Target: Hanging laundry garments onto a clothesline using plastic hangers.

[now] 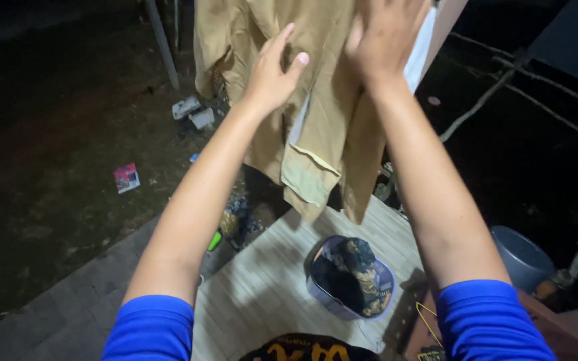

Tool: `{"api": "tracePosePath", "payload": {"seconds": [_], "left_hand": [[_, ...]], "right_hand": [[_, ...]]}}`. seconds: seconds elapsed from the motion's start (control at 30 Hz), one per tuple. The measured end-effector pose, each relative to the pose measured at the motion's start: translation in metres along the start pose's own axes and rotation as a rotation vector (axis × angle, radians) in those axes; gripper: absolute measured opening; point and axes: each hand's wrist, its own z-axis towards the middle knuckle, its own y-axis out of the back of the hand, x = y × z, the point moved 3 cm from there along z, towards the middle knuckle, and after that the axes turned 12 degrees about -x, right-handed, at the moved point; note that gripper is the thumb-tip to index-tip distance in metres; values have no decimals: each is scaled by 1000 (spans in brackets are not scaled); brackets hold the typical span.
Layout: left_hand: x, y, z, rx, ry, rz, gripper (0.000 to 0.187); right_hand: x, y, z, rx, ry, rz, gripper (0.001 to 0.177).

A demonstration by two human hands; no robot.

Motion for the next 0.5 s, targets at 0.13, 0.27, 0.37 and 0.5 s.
{"api": "tracePosePath", "payload": {"seconds": [0.13, 0.27, 0.37, 0.5], "left_hand": [[17, -6, -24, -12, 50, 24, 58], [10, -11, -56, -25, 21, -32, 46], [16, -28, -91, 125, 272, -100, 36], [21, -58, -145, 230, 269, -16, 29]], "right_hand": [[23, 23, -44, 183, 183, 75, 60], [27, 49, -82, 347, 162, 93, 60], [11, 61, -130, 473, 139, 111, 60], [-18, 95, -207, 657, 39, 118, 62]]}}
